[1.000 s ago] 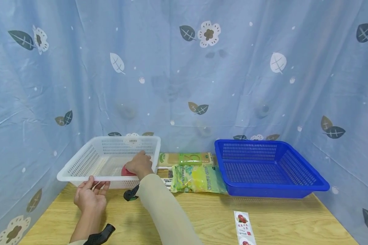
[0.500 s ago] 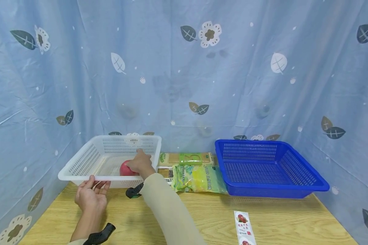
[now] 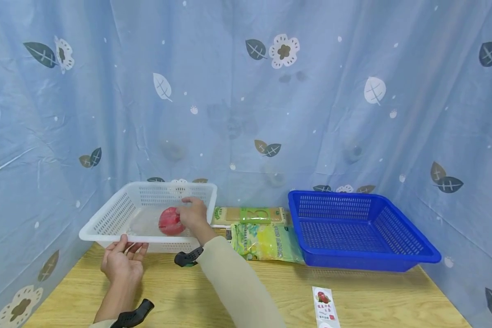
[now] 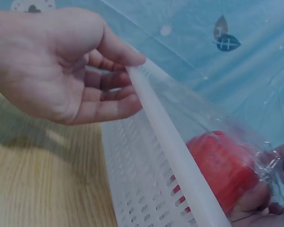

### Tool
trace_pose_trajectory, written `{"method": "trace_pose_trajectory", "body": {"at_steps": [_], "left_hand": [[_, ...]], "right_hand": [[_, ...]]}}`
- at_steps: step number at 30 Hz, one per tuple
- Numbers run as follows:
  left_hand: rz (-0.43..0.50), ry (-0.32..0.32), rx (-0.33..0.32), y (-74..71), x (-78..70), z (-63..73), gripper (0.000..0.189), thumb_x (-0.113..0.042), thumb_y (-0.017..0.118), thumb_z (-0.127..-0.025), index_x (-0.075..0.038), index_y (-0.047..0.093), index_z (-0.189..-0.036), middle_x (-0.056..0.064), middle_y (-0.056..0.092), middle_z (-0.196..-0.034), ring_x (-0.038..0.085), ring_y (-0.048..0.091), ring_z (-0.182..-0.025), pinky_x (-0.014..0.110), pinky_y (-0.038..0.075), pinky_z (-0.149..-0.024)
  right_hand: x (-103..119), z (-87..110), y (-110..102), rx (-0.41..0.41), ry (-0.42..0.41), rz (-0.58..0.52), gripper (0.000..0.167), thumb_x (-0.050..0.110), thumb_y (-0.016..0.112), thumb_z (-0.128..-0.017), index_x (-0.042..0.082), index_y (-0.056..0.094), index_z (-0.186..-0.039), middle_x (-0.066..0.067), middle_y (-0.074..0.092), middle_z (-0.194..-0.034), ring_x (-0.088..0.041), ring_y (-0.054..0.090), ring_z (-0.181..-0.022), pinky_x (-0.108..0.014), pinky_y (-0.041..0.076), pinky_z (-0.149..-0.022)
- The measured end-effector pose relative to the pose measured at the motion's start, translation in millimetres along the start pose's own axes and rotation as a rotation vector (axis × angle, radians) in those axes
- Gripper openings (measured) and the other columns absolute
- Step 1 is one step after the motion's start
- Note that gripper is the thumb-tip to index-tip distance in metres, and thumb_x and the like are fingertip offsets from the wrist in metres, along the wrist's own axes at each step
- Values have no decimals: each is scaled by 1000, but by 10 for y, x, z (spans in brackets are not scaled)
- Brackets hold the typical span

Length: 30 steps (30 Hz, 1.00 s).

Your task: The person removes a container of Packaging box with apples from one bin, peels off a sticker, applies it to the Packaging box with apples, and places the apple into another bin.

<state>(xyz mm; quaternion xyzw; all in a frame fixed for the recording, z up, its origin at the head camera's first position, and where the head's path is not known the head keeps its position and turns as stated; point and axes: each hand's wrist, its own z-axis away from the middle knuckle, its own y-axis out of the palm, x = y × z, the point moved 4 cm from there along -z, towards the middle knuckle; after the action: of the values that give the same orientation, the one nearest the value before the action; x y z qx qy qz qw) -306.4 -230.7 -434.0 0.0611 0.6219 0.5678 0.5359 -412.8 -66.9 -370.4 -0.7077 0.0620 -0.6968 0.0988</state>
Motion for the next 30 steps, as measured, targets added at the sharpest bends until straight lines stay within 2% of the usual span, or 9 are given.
{"method": "trace_pose_trajectory", "body": {"at_steps": [4,7,13,19,25,30], "left_hand": [[5,-3,-1,2,-9,-2,16,-16,68,-98,-8,54,-98,3,61,-79,18,64,-59,37,62,-64],[2,-9,0,0,-22,-4,19,-18,69,-97,-8,53,-99,2,61,-80,18,64,-61,37,62,-65],[10,-25,8,6,-62,-16,19,-20,69,-97,-9,55,-103,2,62,-82,18,64,-63,37,62,-67],[41,-29,-4,-52,-100,-35,20,-19,72,-95,-8,57,-103,4,64,-81,19,64,-63,38,62,-67],[48,-45,-5,-72,-60,-30,21,-21,73,-94,-8,57,-101,4,64,-81,20,64,-62,39,62,-67],[52,-41,10,-41,-38,-26,21,-21,72,-95,-9,56,-103,3,63,-82,19,63,-64,37,62,-68]], "right_hand": [[40,43,-37,-27,-32,-58,40,7,69,-92,11,66,-132,-5,67,-89,-13,61,-69,-25,51,-57],[73,79,-67,-48,-45,-85,40,6,69,-91,12,66,-130,-5,64,-84,-12,58,-65,-23,49,-53],[136,143,-116,-91,-70,-168,40,2,68,-88,12,67,-127,-7,63,-86,-15,61,-64,-22,51,-52],[197,265,-165,-76,-90,-260,40,0,69,-87,10,67,-125,-7,58,-88,-16,62,-67,-25,56,-56],[276,403,-355,-58,-126,-341,40,1,67,-87,9,67,-126,-7,52,-84,-16,59,-68,-31,61,-62],[320,488,-518,-67,-137,-397,41,3,67,-87,8,67,-127,-5,49,-83,-14,55,-67,-28,59,-60]]}}
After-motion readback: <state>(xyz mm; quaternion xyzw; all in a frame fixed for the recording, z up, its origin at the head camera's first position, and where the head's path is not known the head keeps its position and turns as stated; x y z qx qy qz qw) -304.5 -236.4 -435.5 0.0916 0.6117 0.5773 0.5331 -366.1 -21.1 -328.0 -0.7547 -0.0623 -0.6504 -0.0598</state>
